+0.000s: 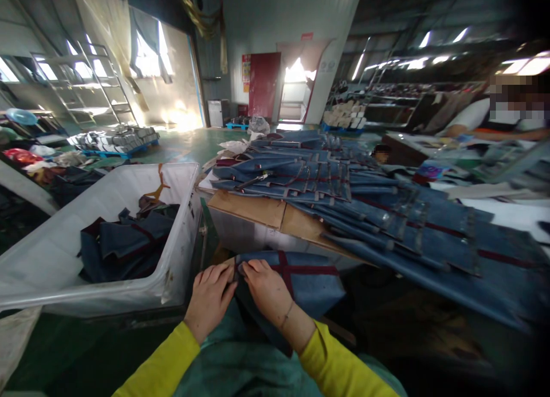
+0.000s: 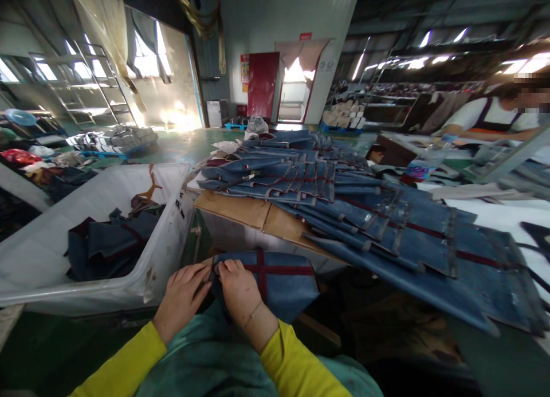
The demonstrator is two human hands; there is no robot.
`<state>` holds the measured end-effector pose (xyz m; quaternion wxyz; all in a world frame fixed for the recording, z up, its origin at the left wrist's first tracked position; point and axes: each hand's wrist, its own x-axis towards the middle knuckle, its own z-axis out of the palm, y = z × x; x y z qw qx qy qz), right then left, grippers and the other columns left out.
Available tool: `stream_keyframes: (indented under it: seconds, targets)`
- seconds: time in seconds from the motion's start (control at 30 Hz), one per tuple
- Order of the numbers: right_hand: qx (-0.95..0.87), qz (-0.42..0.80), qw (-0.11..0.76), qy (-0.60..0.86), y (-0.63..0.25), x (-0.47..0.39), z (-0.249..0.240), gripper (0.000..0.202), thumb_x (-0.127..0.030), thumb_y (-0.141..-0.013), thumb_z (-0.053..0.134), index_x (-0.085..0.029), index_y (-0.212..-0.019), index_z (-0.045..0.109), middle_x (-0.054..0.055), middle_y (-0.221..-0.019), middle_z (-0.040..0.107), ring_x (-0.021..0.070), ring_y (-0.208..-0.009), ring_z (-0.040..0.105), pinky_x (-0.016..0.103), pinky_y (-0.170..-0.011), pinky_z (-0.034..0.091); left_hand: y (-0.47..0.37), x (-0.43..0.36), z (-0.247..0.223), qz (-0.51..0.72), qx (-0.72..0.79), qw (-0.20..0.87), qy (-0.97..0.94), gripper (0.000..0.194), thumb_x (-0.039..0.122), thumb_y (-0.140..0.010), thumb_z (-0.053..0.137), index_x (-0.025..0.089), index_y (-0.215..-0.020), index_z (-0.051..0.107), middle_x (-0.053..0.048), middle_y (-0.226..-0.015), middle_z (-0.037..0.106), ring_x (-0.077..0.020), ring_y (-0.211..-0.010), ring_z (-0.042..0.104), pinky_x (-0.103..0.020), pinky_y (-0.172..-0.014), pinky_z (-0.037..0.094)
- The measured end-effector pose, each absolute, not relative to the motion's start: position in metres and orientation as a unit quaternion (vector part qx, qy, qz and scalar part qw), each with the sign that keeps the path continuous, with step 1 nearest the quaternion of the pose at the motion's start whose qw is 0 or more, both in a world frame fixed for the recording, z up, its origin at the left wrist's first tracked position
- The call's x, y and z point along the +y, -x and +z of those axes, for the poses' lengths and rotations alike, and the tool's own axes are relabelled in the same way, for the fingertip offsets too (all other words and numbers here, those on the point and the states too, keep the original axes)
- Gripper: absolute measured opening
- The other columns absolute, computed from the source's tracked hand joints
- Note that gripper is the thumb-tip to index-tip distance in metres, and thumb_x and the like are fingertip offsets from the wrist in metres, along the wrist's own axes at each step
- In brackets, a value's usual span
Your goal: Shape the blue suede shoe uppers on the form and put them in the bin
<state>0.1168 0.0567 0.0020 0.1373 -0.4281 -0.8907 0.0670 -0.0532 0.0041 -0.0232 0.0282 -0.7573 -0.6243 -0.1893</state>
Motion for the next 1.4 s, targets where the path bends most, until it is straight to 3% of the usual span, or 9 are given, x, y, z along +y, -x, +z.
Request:
stream_keyframes:
  seconds: [0.17, 0.4, 0.47, 0.67, 0.83, 0.97, 1.17, 1.27, 1.4]
  targets:
    - [-0.875, 0.060, 0.158, 0.453, -0.170, 0.064, 0.003, 0.028, -0.019, -0.090, 0.046, -0.021, -0.114, 0.059, 0.005, -0.102, 0.062, 0.0178, -0.094, 0.053, 0.029, -0.084, 0.049, 0.045, 0.067, 0.026, -0.153, -0.576, 0.011, 0.803, 0.029, 0.033, -0.093, 0.039, 0.018, -0.086, 0.063, -0.006, -0.093, 0.061, -0.0194, -0.093, 0.055, -0.033, -0.083, 0.043]
    - [-0.845, 0.007, 0.209, 0.491, -0.223, 0.048, -0.017, 0.031, -0.017, -0.089, 0.046, -0.020, -0.118, 0.058, 0.008, -0.105, 0.062, 0.0188, -0.094, 0.057, 0.032, -0.083, 0.051, 0.007, 0.225, 0.118, -0.125, -0.648, 0.050, 0.750, 0.036, 0.018, -0.090, 0.044, 0.014, -0.126, 0.046, -0.015, -0.125, 0.049, -0.0264, -0.118, 0.045, -0.039, -0.096, 0.039]
    - [-0.830, -0.008, 0.240, 0.503, -0.231, 0.039, -0.029, 0.032, -0.021, -0.091, 0.044, -0.018, -0.120, 0.056, 0.009, -0.105, 0.062, 0.0194, -0.095, 0.057, 0.033, -0.084, 0.051, -0.008, 0.255, 0.116, -0.114, -0.686, 0.029, 0.718, 0.034, 0.018, -0.089, 0.046, 0.010, -0.122, 0.048, -0.018, -0.120, 0.053, -0.0285, -0.113, 0.050, -0.043, -0.091, 0.042]
    - [-0.811, 0.000, 0.268, 0.520, -0.239, 0.030, -0.040, 0.034, -0.025, -0.091, 0.043, -0.019, -0.123, 0.053, 0.008, -0.107, 0.060, 0.0193, -0.096, 0.057, 0.033, -0.085, 0.051, -0.020, 0.280, 0.082, -0.111, -0.739, -0.040, 0.663, 0.034, 0.035, -0.088, 0.054, 0.015, -0.117, 0.053, -0.009, -0.118, 0.055, -0.0214, -0.102, 0.057, -0.044, -0.086, 0.048]
    - [-0.821, 0.012, 0.274, 0.501, -0.241, 0.034, -0.040, 0.035, -0.026, -0.092, 0.042, -0.018, -0.125, 0.051, 0.009, -0.109, 0.060, 0.0195, -0.100, 0.055, 0.035, -0.088, 0.050, 0.017, 0.232, 0.085, -0.135, -0.701, -0.104, 0.692, 0.032, 0.036, -0.092, 0.045, 0.016, -0.116, 0.054, -0.008, -0.107, 0.063, -0.0202, -0.099, 0.060, -0.032, -0.085, 0.046]
    - [-0.826, 0.007, 0.281, 0.489, -0.245, 0.030, -0.045, 0.036, -0.029, -0.093, 0.040, -0.016, -0.126, 0.050, 0.010, -0.110, 0.060, 0.0200, -0.101, 0.055, 0.036, -0.090, 0.049, 0.063, 0.126, 0.088, -0.152, -0.659, -0.142, 0.723, 0.038, 0.044, -0.093, 0.036, 0.020, -0.113, 0.057, -0.003, -0.101, 0.067, -0.0168, -0.093, 0.062, -0.024, -0.081, 0.047]
    - [-0.821, -0.008, 0.296, 0.488, -0.248, 0.020, -0.044, 0.036, -0.031, -0.094, 0.035, -0.019, -0.124, 0.052, 0.010, -0.109, 0.061, 0.0202, -0.102, 0.056, 0.035, -0.090, 0.049, 0.121, -0.036, 0.058, -0.171, -0.669, -0.272, 0.670, 0.042, 0.049, -0.086, 0.043, 0.021, -0.109, 0.063, -0.001, -0.097, 0.070, -0.0194, -0.091, 0.064, -0.026, -0.083, 0.050]
    - [-0.819, -0.011, 0.303, 0.487, -0.247, 0.020, -0.043, 0.036, -0.031, -0.095, 0.034, -0.020, -0.122, 0.053, 0.009, -0.108, 0.061, 0.0195, -0.100, 0.058, 0.034, -0.089, 0.050, 0.131, -0.072, 0.038, -0.179, -0.700, -0.271, 0.635, 0.045, 0.049, -0.088, 0.039, 0.023, -0.118, 0.060, 0.000, -0.093, 0.071, -0.0201, -0.090, 0.066, -0.030, -0.084, 0.052]
    - [-0.821, -0.009, 0.295, 0.488, -0.247, 0.019, -0.044, 0.035, -0.028, -0.094, 0.035, -0.017, -0.123, 0.052, 0.010, -0.110, 0.060, 0.0193, -0.103, 0.056, 0.034, -0.091, 0.049, 0.130, -0.083, 0.022, -0.174, -0.716, -0.217, 0.640, 0.046, 0.049, -0.087, 0.041, 0.022, -0.120, 0.058, -0.003, -0.113, 0.066, -0.0237, -0.108, 0.060, -0.038, -0.098, 0.044]
